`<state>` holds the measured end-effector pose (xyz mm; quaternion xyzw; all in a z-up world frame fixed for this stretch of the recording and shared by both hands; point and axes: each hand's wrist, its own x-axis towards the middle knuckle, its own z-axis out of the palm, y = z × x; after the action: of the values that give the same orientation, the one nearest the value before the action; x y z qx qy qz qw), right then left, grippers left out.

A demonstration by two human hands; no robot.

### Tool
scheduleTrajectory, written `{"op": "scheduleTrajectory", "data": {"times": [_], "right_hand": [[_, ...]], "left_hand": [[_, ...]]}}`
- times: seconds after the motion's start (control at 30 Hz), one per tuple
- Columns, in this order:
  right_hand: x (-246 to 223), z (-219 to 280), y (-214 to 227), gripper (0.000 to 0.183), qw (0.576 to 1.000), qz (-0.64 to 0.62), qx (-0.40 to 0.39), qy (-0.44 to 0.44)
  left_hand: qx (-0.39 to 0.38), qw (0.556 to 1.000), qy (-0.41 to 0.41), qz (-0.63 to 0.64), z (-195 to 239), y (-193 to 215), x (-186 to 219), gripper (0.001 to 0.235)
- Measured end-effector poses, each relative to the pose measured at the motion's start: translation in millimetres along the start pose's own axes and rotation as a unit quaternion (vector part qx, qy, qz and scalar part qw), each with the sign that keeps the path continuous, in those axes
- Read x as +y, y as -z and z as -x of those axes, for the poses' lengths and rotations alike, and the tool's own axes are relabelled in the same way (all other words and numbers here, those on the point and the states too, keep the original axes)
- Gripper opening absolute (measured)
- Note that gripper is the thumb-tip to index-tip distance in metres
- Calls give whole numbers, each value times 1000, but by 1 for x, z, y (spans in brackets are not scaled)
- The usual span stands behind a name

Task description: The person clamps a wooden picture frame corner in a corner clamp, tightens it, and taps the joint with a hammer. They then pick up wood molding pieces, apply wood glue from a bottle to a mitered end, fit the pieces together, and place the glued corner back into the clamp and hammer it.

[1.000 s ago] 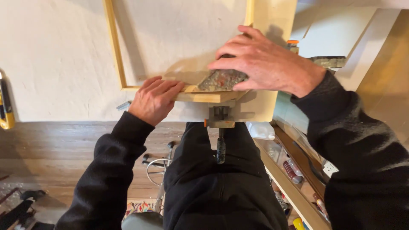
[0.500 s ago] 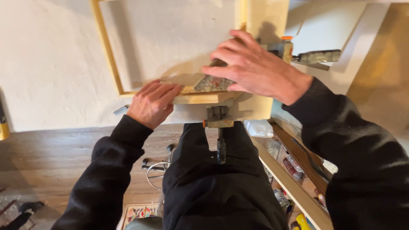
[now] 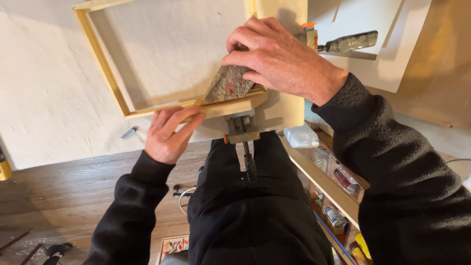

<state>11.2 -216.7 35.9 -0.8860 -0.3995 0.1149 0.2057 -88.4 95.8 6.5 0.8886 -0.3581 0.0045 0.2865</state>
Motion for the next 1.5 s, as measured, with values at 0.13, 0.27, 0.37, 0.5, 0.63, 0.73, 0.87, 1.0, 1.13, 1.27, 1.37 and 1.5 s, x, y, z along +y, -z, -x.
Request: {"op": "scheduleTrajectory", "data": {"times": [0.13, 0.27, 0.37, 0.5, 0.63, 0.73, 0.87, 1.0, 1.13, 1.27, 1.37, 1.5], "right_hand": [[-4, 8, -1, 43, 1000, 1, 3, -13], [-20, 43, 11, 28, 996, -58, 26, -57], [-56, 81, 14, 21, 968, -118, 124, -181], [-122, 138, -51, 19, 838, -223, 246, -433], [-183, 148, -102, 30, 808, -271, 267, -450], [-216, 147, -116, 36, 788, -291, 274, -468], [-236, 141, -137, 49, 762, -329, 263, -492], [-257, 143, -180, 52, 677, -394, 221, -581], [-263, 140, -198, 42, 637, -420, 250, -596], [-265, 136, -202, 42, 655, -422, 297, -553], [-265, 138, -211, 39, 635, -465, 303, -537], [-268, 141, -220, 39, 512, -598, 299, -539]], "left_hand": [[-29, 999, -14, -12, -9, -5, 8, 45], [-54, 998, -24, -26, -9, -9, 9, 46], [-34, 997, -58, -45, -1, -31, 3, 45], [-64, 988, -131, -57, -41, -35, 11, 63], [-52, 989, -141, -4, -51, -34, 10, 43], [-66, 990, -123, -14, -54, -28, 14, 41], [-40, 992, -117, 22, -57, -38, 12, 35], [-42, 993, -113, 17, -54, -39, 13, 32], [-47, 994, -102, 17, -52, -41, 17, 30], [-32, 995, -93, 9, -51, -46, 18, 31], [-38, 995, -94, 7, -51, -42, 18, 31], [-46, 994, -94, 22, -50, -42, 16, 34]]}}
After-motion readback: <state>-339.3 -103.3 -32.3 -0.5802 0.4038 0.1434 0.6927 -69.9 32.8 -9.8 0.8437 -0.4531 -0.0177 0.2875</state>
